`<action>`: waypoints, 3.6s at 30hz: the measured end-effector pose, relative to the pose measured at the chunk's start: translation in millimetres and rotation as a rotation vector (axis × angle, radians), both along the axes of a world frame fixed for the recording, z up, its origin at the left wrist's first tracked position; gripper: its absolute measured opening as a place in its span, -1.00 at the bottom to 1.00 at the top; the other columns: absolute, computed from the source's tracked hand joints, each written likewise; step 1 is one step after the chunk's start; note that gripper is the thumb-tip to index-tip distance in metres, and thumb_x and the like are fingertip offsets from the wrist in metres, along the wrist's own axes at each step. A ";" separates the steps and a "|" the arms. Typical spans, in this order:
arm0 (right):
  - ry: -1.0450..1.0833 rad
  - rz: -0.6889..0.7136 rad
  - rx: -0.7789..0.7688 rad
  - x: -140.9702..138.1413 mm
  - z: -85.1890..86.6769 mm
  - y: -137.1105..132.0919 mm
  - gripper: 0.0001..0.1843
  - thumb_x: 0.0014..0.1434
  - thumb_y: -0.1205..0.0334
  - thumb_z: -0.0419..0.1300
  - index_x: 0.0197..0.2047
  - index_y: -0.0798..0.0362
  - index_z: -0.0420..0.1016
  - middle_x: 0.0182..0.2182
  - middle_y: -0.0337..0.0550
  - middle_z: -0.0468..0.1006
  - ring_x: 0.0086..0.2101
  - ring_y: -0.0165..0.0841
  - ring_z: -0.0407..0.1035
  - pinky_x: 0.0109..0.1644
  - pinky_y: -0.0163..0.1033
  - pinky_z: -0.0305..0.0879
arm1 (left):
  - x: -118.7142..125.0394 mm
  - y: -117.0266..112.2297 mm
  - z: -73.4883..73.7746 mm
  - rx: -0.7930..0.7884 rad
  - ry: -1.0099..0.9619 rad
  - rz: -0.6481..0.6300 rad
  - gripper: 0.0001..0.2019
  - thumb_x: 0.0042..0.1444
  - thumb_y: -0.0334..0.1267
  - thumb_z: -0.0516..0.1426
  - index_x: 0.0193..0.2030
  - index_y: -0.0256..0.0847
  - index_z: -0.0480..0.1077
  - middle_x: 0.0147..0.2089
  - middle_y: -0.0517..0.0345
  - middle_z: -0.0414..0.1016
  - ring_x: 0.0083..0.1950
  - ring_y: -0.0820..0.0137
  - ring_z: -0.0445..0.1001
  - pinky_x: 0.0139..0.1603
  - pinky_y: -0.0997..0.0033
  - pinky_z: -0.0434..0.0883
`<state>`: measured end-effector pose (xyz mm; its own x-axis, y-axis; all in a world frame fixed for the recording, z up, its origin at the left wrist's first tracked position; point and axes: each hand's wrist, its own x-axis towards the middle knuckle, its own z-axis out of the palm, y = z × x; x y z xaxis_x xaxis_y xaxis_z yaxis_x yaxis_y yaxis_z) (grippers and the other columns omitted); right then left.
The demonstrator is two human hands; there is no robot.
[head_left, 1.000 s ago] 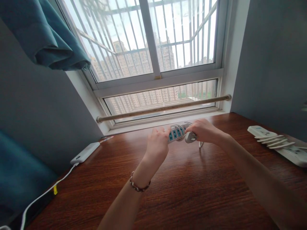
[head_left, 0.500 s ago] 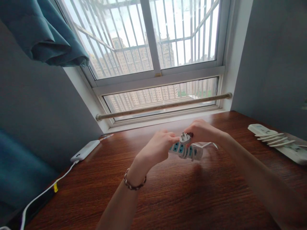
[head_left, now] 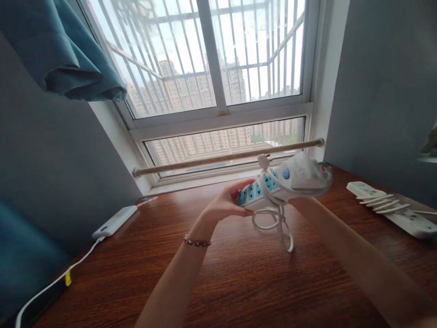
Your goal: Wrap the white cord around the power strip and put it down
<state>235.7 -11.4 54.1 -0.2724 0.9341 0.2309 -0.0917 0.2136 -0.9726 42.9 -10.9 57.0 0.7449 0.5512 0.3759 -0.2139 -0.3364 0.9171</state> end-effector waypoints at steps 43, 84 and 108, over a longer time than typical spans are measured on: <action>0.120 -0.601 0.259 11.3 22.6 -17.7 -0.53 -0.17 0.21 0.30 -0.41 0.07 0.00 -0.63 -0.26 0.33 -0.74 -0.57 0.00 -0.72 -0.41 -0.14 | 13.1 -12.3 6.9 -0.282 0.002 0.451 -0.09 -0.31 -0.48 0.26 0.25 -0.13 0.02 -0.01 0.08 0.39 -0.10 0.32 0.36 -0.19 0.47 0.28; -0.904 -0.367 0.627 8.0 7.0 -15.0 -0.80 -0.03 0.31 0.15 -0.36 0.11 0.15 -0.61 -0.29 0.27 -0.57 -0.50 0.10 -0.49 -0.39 -0.07 | -20.7 4.3 11.7 0.984 0.751 0.748 -0.33 -0.24 -0.56 0.04 0.11 -0.09 0.25 -0.12 0.07 0.39 -0.13 0.21 0.34 -0.12 0.31 0.26; -0.383 0.645 0.062 20.9 1.6 -7.4 -0.45 -0.25 0.19 0.37 -0.24 0.19 0.21 -0.49 -0.31 0.26 -0.56 -0.57 0.14 -0.57 -0.48 0.07 | -10.4 1.1 15.5 0.261 0.429 -0.489 -0.32 -0.24 -0.25 0.31 0.12 -0.21 0.27 0.08 -0.03 0.31 0.08 0.12 0.23 0.10 0.27 0.12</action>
